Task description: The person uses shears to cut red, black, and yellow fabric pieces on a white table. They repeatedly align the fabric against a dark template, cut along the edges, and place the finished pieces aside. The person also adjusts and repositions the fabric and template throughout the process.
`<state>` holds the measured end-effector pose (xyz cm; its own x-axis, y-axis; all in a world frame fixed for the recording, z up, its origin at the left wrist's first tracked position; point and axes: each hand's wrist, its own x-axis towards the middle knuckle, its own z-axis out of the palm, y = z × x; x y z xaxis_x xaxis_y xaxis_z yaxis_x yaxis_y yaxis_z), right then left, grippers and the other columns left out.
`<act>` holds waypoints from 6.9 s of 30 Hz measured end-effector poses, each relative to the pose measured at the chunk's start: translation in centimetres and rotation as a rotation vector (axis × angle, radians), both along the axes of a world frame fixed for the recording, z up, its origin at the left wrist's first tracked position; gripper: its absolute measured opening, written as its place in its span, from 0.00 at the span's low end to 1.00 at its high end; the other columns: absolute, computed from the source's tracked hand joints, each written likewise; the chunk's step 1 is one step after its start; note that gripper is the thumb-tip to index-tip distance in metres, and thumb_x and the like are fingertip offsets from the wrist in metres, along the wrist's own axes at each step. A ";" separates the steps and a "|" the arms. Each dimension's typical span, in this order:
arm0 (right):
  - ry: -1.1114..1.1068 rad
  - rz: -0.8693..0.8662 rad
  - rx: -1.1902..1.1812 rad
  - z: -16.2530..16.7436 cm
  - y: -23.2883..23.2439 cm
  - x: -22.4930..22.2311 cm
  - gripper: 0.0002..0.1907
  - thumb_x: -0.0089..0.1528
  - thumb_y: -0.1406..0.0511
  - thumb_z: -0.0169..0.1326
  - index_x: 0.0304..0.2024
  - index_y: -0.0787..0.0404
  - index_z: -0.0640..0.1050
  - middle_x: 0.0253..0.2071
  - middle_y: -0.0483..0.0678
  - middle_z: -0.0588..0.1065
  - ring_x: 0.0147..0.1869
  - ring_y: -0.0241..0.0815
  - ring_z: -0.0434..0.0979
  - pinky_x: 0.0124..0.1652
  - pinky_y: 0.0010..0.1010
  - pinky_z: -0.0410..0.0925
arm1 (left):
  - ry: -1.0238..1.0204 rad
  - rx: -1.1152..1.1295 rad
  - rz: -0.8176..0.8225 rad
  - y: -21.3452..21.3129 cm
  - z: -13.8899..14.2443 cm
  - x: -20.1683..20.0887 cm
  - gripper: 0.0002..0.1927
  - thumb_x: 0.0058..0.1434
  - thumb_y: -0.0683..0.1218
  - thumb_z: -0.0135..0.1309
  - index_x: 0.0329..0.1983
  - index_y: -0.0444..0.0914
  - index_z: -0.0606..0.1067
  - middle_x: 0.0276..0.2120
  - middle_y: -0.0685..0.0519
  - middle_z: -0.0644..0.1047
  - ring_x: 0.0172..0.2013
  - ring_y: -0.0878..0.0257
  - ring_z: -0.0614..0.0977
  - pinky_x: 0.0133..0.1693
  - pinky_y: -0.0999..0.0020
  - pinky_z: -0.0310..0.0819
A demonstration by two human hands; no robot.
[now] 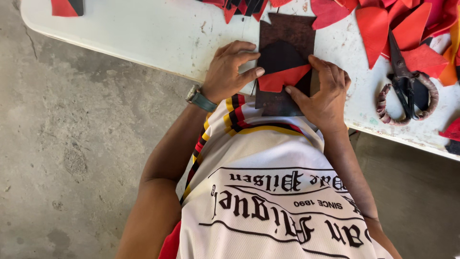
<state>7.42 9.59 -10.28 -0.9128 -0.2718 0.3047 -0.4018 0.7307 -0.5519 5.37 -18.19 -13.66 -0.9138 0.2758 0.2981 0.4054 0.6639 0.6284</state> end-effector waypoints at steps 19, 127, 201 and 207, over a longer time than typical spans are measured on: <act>-0.012 0.000 0.011 0.1 0.1 -0.4 0.40 0.53 0.62 0.75 0.65 0.63 0.74 0.64 0.52 0.72 0.67 0.53 0.69 0.67 0.44 0.61 | -0.089 0.013 -0.009 -0.2 0.2 -0.3 0.25 0.60 0.53 0.66 0.57 0.38 0.79 0.60 0.53 0.74 0.59 0.56 0.76 0.65 0.50 0.60; -0.562 0.187 -1.555 -5.0 -1.5 -8.7 0.18 0.70 0.58 0.46 0.59 0.57 0.72 0.57 0.50 0.75 0.64 0.49 0.76 0.65 0.45 0.65 | -0.167 -0.096 -0.135 -0.6 2.2 -0.5 0.29 0.58 0.53 0.66 0.63 0.47 0.75 0.65 0.51 0.67 0.64 0.53 0.70 0.67 0.46 0.53; -0.568 0.303 -1.333 -0.3 -0.2 -1.7 0.22 0.69 0.50 0.51 0.36 0.63 0.71 0.28 0.50 0.69 0.32 0.43 0.70 0.35 0.32 0.66 | 0.127 0.834 0.004 7.3 7.5 -6.9 0.21 0.75 0.37 0.53 0.70 0.36 0.71 0.62 0.54 0.78 0.40 0.76 0.74 0.37 0.81 0.69; -0.517 0.196 -1.011 -0.6 -2.1 -2.2 0.18 0.70 0.55 0.51 0.36 0.63 0.70 0.29 0.47 0.68 0.31 0.37 0.68 0.33 0.27 0.63 | 0.128 1.079 -0.009 9.9 4.9 -6.9 0.25 0.74 0.38 0.56 0.73 0.36 0.68 0.60 0.56 0.77 0.24 0.82 0.64 0.26 0.82 0.58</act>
